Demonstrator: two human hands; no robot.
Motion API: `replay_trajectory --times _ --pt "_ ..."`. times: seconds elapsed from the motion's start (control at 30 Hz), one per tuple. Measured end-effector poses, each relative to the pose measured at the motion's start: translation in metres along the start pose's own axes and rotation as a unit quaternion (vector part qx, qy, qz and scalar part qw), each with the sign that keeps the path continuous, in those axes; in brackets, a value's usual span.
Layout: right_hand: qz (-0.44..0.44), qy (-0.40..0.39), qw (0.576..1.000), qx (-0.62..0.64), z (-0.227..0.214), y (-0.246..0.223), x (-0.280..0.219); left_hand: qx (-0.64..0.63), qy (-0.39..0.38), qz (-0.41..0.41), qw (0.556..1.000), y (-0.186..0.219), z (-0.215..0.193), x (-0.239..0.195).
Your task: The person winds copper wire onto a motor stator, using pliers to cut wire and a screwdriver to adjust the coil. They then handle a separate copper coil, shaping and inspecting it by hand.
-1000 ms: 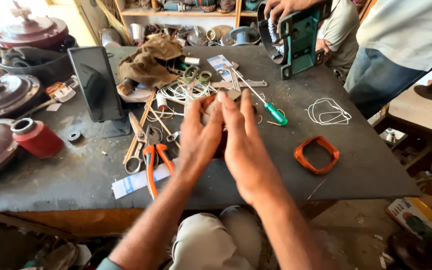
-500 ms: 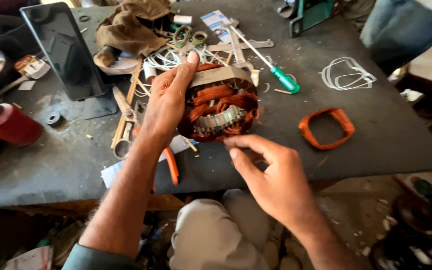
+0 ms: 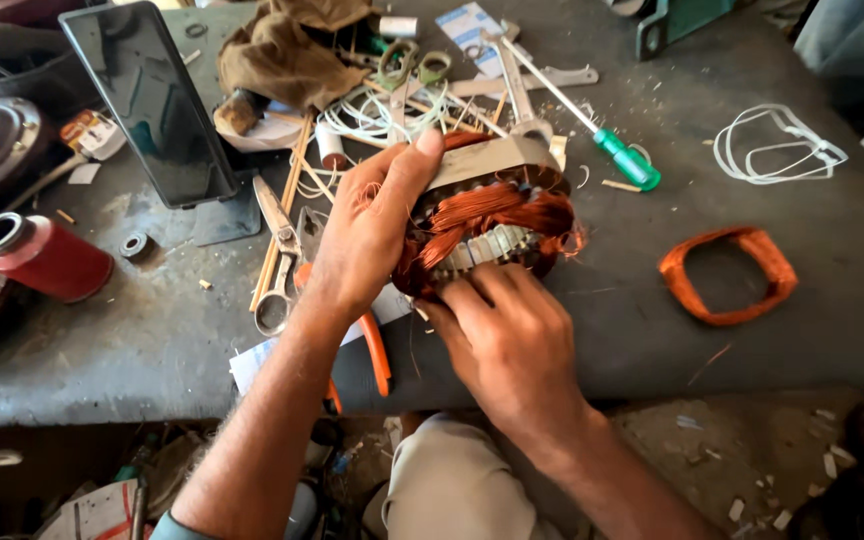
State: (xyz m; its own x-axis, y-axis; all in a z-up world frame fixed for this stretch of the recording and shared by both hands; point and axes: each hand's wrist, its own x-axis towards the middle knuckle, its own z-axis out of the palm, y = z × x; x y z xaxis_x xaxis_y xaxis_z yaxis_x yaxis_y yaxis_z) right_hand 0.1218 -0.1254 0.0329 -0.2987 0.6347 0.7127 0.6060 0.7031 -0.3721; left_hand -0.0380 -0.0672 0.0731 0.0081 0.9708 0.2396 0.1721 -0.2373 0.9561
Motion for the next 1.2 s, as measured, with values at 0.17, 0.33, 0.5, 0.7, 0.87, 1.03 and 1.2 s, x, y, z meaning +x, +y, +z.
replay_trajectory --times 0.17,0.33,0.5,0.7,0.87,1.03,1.2 --pt "0.050 0.002 0.999 0.004 0.008 -0.008 -0.002 -0.040 -0.001 0.011 0.999 -0.007 0.000 0.003" --pt "0.060 -0.062 0.994 0.062 -0.006 0.001 0.008 -0.032 -0.011 0.033 0.999 -0.005 0.000 0.001" --pt "0.110 -0.216 0.965 0.101 -0.011 0.028 0.031 -0.109 -0.035 0.041 0.993 -0.009 0.003 0.003" --pt "0.048 -0.267 0.962 0.017 -0.006 0.039 0.052 -0.079 -0.013 0.084 0.993 -0.021 0.004 0.012" --pt "-0.026 -0.213 0.976 -0.041 0.009 0.046 0.033 0.037 0.063 0.071 0.995 -0.048 0.002 0.020" --pt "0.047 -0.129 0.990 0.010 0.002 0.016 0.023 0.052 0.040 0.046 0.997 -0.015 0.004 0.016" --pt "0.044 -0.104 0.986 0.125 -0.026 0.009 0.016 -0.047 0.014 0.031 0.998 -0.015 0.003 0.001"
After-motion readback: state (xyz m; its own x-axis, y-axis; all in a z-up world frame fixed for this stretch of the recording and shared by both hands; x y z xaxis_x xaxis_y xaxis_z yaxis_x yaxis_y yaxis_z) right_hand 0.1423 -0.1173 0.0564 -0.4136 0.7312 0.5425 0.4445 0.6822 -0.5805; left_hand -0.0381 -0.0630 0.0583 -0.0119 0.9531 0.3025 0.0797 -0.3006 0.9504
